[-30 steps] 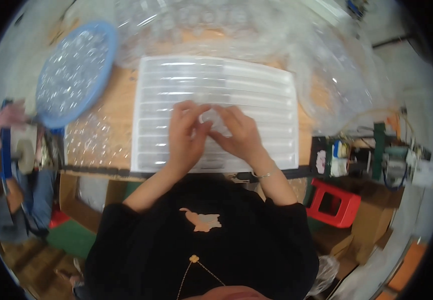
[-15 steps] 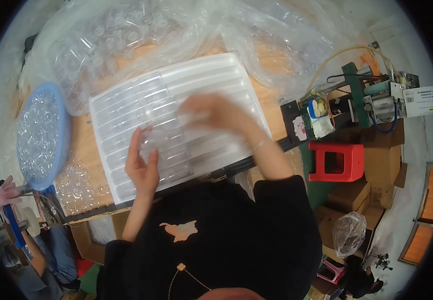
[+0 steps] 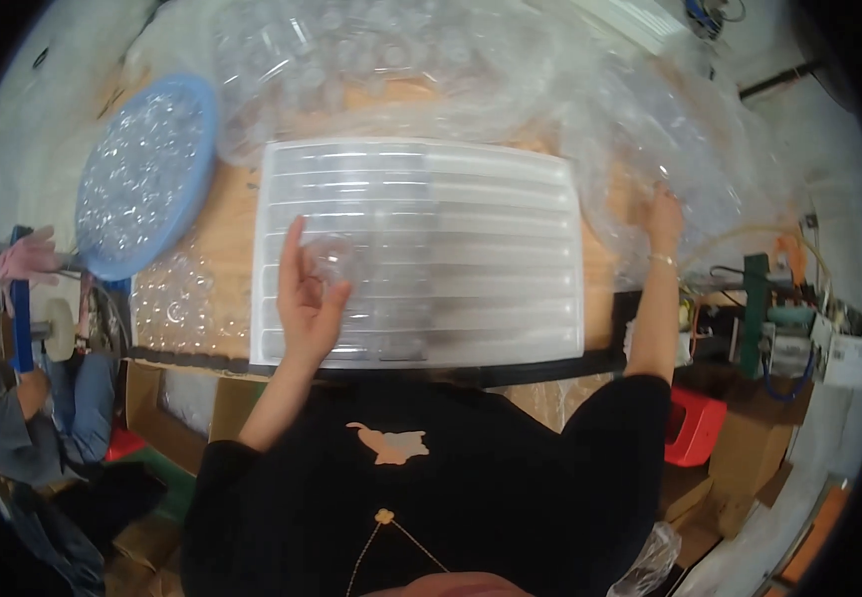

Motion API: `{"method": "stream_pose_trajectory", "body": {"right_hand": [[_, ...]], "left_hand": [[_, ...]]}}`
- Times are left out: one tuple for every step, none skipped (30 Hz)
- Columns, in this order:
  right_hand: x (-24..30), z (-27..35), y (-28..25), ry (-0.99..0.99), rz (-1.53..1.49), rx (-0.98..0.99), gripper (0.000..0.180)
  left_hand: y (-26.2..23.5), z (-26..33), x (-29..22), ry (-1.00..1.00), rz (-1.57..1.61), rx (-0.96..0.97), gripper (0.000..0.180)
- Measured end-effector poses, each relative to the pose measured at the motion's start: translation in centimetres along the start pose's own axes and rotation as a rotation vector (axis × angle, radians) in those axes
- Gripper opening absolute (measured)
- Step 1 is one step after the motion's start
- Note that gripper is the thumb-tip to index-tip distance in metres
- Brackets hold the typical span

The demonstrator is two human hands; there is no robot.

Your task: Packing clear plastic vials into a slotted white tray.

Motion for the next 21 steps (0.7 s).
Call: {"method": "stream_pose_trajectory", "body": {"right_hand": [[1.3,0.0,-1.7,-0.017,-0.013,0.001,0.03],[3.6,0.2,-4.6,0.035,-0.396,-0.126,0.033],[5.6,0.9,-7.3,0.093,-0.778,-0.246,0.036],[9.0,2.4,-8.4,0.159,-1.154,-0.134,0.037],[12.9,4.5,-9.6,0.233,-1.519,-0.008,0.038],[16.8,6.6,-10.8,0.231,-1.669,0.17,0.045],[20.7,9.2,-12.0,0.148,-1.722,0.387,0.048],[23.8,10.7,-14.7,0.017,-1.745,0.453,0.044],[25.8,11.5,-16.3,-0.033,-1.772,0.502,0.045],[27.2,11.9,-17.4,-0.082,-1.797,0.545,0.046],[27.8,11.6,-17.8,-0.08,-1.8,0.553,0.046],[28.4,10.9,-19.3,-0.243,-1.798,0.426,0.047],[28.8,10.6,-21.0,-0.406,-1.786,0.295,0.048],[29.5,10.3,-22.0,-0.421,-1.791,0.312,0.048],[30.1,10.3,-23.6,-0.563,-1.708,0.269,0.046],[30.9,10.6,-24.8,-0.704,-1.62,0.225,0.045],[31.9,11.4,-25.4,-0.801,-1.499,0.244,0.039],[32.5,12.6,-25.9,-0.894,-1.378,0.257,0.033],[32.6,13.1,-26.6,-0.924,-1.343,0.229,0.026],[32.7,13.6,-27.7,-1.011,-1.299,0.139,0.026],[32.9,14.1,-28.5,-1.095,-1.258,0.047,0.026]], "left_hand": [[0.1,-0.1,0.3,-0.001,-0.024,0.029,0.074],[0.3,-0.1,0.3,-0.036,0.017,0.022,0.072],[0.4,-0.1,0.9,-0.084,0.018,0.055,0.067],[0.5,0.0,1.5,-0.136,0.019,0.089,0.063],[0.8,-0.1,1.9,-0.147,0.048,0.115,0.055],[0.8,-0.2,2.2,-0.163,0.052,0.106,0.055],[1.0,-0.1,2.2,-0.151,0.035,0.139,0.053],[1.3,-0.1,2.1,-0.141,0.022,0.18,0.052],[1.4,-0.2,2.2,-0.184,0.038,0.19,0.052],[1.1,-0.2,2.1,-0.195,0.039,0.189,0.052],[1.0,-0.3,2.0,-0.204,0.015,0.215,0.05],[1.0,-0.3,1.9,-0.212,-0.009,0.24,0.047],[0.8,-0.6,1.5,-0.213,-0.011,0.234,0.047],[0.5,-0.4,1.2,-0.25,-0.034,0.259,0.045],[0.4,-0.2,1.1,-0.284,-0.054,0.29,0.043],[0.0,-0.1,0.9,-0.282,-0.054,0.275,0.043],[-0.1,0.4,1.2,-0.365,-0.02,0.298,0.041],[-0.2,0.9,1.4,-0.447,0.014,0.321,0.039],[-0.6,1.2,1.5,-0.468,0.007,0.318,0.039],[-1.2,1.2,1.4,-0.458,0.003,0.28,0.039],[-1.2,1.9,2.0,-0.589,0.027,0.32,0.038]]}}
Point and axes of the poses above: each hand's wrist, its own z-axis away from the middle knuckle, its own y-axis out of the palm, x = y × z, the point moved 8 cm from there along -z, towards the middle knuckle, and after that the axes turned 12 degrees about -x, right-handed, at the moved point
